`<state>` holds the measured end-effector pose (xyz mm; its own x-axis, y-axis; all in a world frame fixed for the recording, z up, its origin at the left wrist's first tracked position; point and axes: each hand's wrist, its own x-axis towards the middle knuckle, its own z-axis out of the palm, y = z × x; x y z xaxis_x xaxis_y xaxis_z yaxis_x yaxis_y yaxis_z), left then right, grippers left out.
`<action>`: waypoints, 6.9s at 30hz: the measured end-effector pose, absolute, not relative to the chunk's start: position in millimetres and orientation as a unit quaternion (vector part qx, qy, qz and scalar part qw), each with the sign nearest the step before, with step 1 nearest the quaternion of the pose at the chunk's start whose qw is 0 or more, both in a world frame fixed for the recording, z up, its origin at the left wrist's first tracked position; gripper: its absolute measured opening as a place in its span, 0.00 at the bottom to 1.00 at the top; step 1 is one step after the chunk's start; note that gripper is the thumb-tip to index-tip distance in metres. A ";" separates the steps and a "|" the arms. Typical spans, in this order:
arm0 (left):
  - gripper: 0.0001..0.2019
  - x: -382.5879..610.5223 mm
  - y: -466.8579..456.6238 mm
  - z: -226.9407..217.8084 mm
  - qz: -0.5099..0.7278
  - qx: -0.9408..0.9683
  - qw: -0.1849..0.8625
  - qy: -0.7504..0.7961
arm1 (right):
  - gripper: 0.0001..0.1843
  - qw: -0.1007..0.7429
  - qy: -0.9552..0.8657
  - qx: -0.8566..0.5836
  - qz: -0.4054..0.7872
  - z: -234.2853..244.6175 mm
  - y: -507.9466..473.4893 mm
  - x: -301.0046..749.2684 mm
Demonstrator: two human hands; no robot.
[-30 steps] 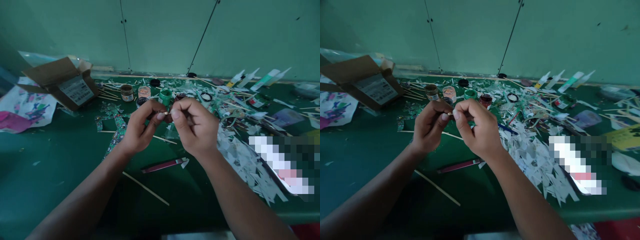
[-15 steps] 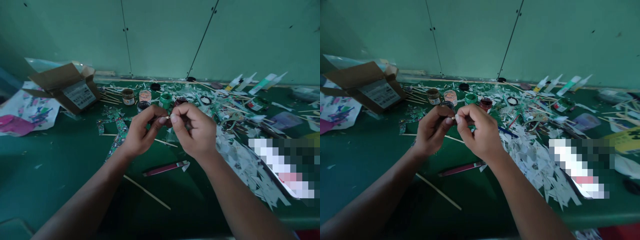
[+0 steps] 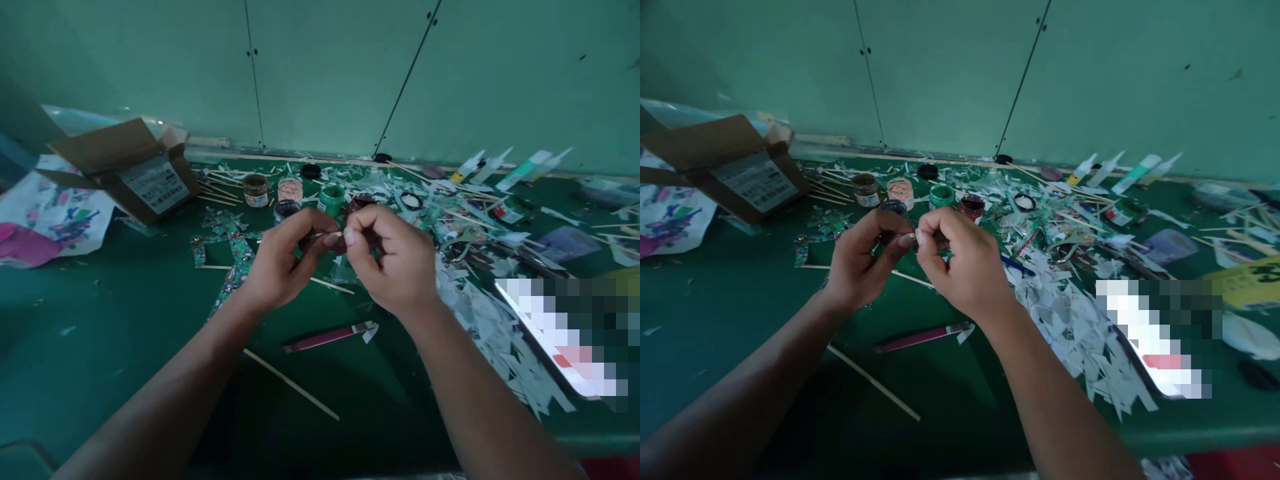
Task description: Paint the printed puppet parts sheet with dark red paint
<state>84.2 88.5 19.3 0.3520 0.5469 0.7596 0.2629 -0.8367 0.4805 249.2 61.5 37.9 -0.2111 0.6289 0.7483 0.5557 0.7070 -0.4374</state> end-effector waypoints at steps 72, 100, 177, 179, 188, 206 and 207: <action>0.10 63.8 105.8 12.0 0.334 0.856 0.111 0.379 | 0.07 0.374 -0.778 -0.466 0.195 10.6 84.0 246.4; 0.05 70.0 108.3 11.9 0.475 0.830 0.067 0.285 | 0.13 0.399 -0.609 -0.395 0.561 14.2 86.7 250.6; 0.12 67.5 107.4 7.4 0.354 0.865 0.097 0.342 | 0.06 0.377 -0.779 -0.465 0.186 12.0 86.2 251.8; 0.10 66.1 108.4 5.6 0.366 0.865 0.089 0.331 | 0.05 0.380 -0.778 -0.460 0.198 10.4 86.0 250.6; 0.10 63.0 107.3 8.5 0.344 0.872 0.093 0.336 | 0.04 0.379 -0.777 -0.464 0.193 7.9 87.3 249.1; 0.10 63.3 106.8 7.7 0.360 0.868 0.049 0.338 | 0.06 0.385 -0.754 -0.483 0.222 7.3 87.0 247.7; 0.11 63.4 106.8 8.7 0.350 0.869 0.057 0.345 | 0.05 0.384 -0.760 -0.482 0.210 7.4 87.0 247.8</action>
<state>63.4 106.8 8.7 0.5168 0.6391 0.5696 0.5593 -0.7558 0.3405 247.8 87.0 7.4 -0.2417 0.8924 0.3810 0.5705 0.4483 -0.6881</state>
